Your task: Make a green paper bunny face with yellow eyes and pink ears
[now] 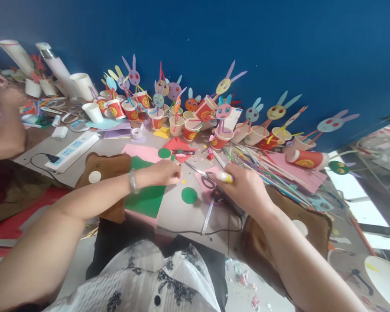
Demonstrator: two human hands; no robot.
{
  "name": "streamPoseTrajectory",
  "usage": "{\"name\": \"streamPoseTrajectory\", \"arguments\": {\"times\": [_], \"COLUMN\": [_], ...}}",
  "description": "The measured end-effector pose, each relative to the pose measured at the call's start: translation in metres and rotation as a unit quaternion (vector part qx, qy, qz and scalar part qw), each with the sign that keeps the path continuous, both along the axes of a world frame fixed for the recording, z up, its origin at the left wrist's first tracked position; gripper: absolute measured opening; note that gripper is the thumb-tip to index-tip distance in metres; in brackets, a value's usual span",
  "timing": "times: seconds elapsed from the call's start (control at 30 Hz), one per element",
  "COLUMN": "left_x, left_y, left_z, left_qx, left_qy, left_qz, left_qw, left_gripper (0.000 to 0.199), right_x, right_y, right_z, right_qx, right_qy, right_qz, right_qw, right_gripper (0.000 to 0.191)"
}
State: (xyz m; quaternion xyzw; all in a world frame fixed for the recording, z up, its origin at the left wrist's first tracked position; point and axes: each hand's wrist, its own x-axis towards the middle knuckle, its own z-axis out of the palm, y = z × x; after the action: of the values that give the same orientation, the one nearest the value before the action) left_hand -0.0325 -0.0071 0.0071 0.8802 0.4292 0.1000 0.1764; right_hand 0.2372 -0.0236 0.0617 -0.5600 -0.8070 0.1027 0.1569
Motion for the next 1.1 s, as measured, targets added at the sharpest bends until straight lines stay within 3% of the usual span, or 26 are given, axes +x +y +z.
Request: {"name": "streamPoseTrajectory", "arguments": {"times": [0.1, 0.17, 0.3, 0.5, 0.7, 0.83, 0.97, 1.1], "left_x": [0.000, -0.003, -0.008, -0.012, -0.012, -0.012, -0.012, -0.012], "left_y": [0.000, -0.002, -0.005, -0.011, -0.014, -0.016, -0.018, -0.020], "left_z": [-0.009, -0.011, -0.013, -0.017, -0.016, -0.013, -0.010, -0.010], "left_qx": [0.024, 0.043, 0.078, 0.124, 0.133, 0.142, 0.144, 0.140], "left_qy": [0.001, 0.028, 0.075, 0.046, 0.007, 0.039, 0.092, 0.081], "left_qz": [-0.042, -0.072, -0.113, -0.138, -0.140, -0.147, -0.153, -0.147], "left_qw": [0.999, 0.996, 0.988, 0.982, 0.981, 0.978, 0.973, 0.976], "left_gripper": [0.013, 0.017, 0.020, 0.028, 0.034, 0.032, 0.031, 0.033], "right_x": [-0.022, -0.036, -0.054, -0.046, -0.044, -0.047, -0.048, -0.047], "right_y": [0.010, 0.016, 0.021, 0.021, 0.019, 0.018, 0.018, 0.017], "right_z": [0.004, -0.001, -0.022, -0.048, -0.054, -0.058, -0.062, -0.064], "right_qx": [0.042, 0.015, -0.080, -0.097, -0.076, -0.062, -0.055, -0.044], "right_qy": [0.190, 0.226, 0.119, -0.011, -0.099, -0.148, -0.160, -0.154], "right_qz": [-0.019, -0.005, 0.061, 0.103, 0.165, 0.170, 0.174, 0.191], "right_qw": [0.981, 0.974, 0.988, 0.990, 0.978, 0.972, 0.970, 0.968], "right_gripper": [0.050, 0.046, 0.032, 0.014, 0.018, 0.024, 0.030, 0.025]}}
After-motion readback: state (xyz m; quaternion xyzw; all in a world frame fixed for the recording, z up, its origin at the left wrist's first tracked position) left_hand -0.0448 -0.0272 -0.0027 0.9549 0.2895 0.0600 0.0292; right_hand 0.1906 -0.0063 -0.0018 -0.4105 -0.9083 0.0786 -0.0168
